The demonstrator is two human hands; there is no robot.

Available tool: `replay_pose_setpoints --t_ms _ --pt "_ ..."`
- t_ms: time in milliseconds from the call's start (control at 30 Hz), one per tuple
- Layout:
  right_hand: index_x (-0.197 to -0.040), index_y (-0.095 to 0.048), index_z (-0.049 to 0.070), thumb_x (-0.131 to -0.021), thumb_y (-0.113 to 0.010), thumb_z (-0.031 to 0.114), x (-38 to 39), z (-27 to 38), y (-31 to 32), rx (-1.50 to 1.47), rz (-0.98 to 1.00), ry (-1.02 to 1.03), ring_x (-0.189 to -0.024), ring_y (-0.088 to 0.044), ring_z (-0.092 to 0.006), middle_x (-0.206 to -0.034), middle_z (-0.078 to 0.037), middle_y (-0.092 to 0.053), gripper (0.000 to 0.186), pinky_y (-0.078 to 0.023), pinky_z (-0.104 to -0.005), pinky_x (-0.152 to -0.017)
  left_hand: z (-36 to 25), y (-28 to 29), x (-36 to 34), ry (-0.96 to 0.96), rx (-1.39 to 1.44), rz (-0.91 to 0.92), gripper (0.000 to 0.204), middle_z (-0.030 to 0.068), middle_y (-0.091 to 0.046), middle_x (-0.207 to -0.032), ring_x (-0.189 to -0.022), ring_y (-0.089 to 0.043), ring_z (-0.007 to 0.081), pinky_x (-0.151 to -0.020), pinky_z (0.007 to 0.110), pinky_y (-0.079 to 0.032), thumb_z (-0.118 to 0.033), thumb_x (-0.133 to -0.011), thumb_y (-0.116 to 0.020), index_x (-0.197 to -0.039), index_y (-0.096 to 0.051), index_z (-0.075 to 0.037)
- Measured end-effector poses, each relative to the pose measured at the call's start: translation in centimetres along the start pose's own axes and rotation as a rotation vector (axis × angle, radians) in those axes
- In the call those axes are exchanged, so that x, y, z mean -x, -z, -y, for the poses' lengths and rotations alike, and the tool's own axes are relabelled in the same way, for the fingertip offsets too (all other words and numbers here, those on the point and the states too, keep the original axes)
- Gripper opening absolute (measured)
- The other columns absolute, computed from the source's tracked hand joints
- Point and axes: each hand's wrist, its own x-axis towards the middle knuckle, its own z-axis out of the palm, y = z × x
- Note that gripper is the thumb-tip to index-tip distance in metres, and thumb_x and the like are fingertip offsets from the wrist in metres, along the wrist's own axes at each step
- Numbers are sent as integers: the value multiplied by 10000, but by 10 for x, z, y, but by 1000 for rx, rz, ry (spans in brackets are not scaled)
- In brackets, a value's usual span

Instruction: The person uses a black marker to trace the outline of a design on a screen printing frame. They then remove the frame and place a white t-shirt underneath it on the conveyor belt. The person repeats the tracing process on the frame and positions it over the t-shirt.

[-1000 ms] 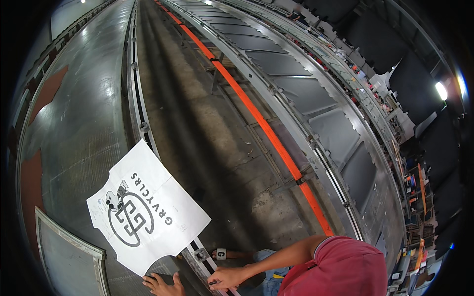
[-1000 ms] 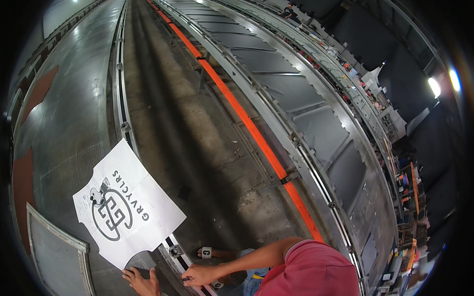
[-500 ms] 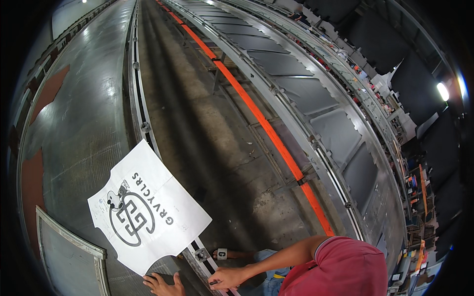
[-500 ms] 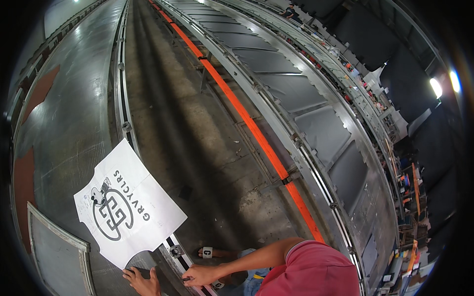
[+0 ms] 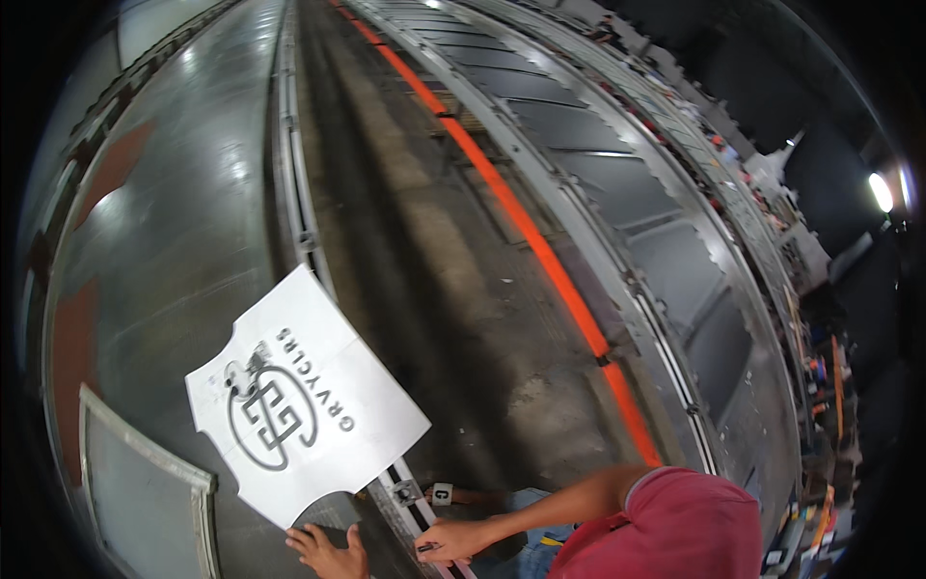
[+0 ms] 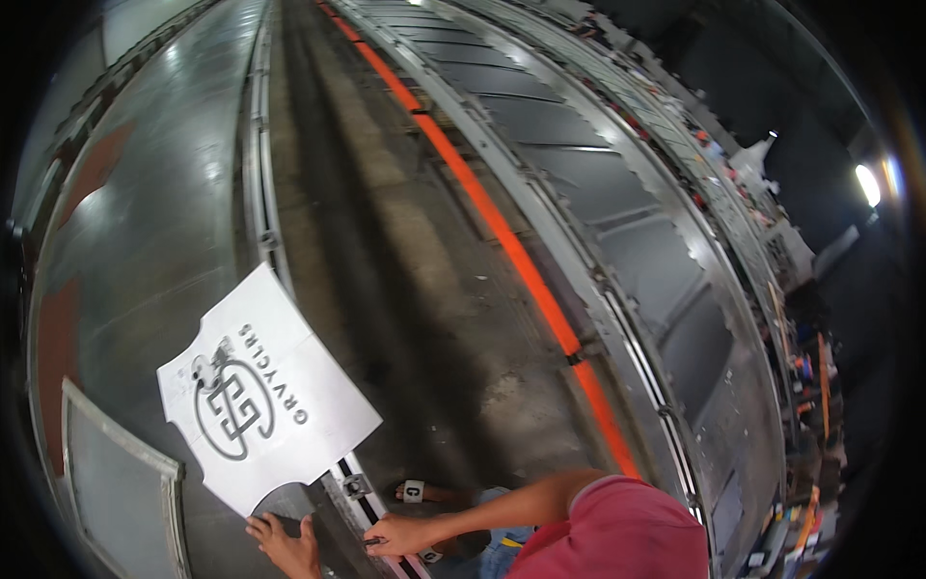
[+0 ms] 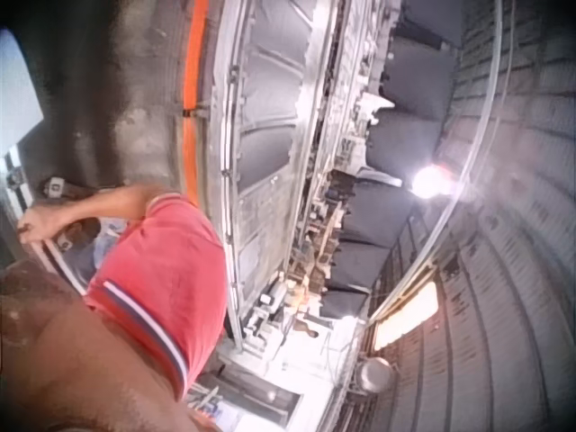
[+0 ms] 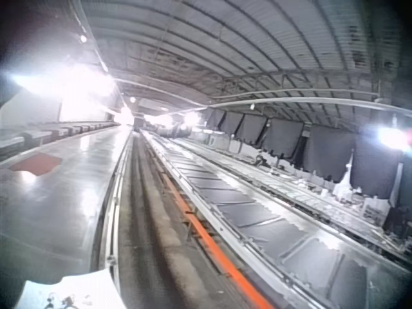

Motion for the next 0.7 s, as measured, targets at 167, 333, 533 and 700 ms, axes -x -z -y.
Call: replay_pose_setpoints --t_ms 167,333,533,700 --pt "-1109 -678 -5 -1063 -582 255 -1 -9 -1 -1 1 -26 -431 -593 -124 -650 -73 -672 281 -487 -285 -438 -1 5 -4 41 160 131 922 346 -257 -1638 -1535 -207 533 -1141 715 -318 -444 -749 -854 -1423 -532 96" --pt "-906 -628 -18 -1067 -571 272 -2 5 -7 11 -14 -22 -441 -606 -138 -615 -69 -651 337 -490 -308 -452 5 17 -5 41 174 169 974 383 -253 -1618 -1528 -190 561 -1146 721 -301 -495 -761 -844 -1442 -502 110" --pt "-1002 -658 -30 -1060 -581 293 5 -8 -3 16 -35 -40 -445 -611 -132 -633 -74 -668 338 -496 -305 -457 -1 11 3 20 235 110 946 389 -305 -1592 -1522 -227 550 -1144 713 -313 -469 -735 -855 -1411 -542 114" --pt "-1068 -660 -45 -1060 -579 296 4 -16 5 46 7 -52 -447 -617 -143 -641 -87 -676 351 -506 -305 -464 19 13 4 68 621 -6 763 318 -502 -1495 -1402 -491 432 -1081 581 -467 -372 -837 -812 -1390 -574 97"
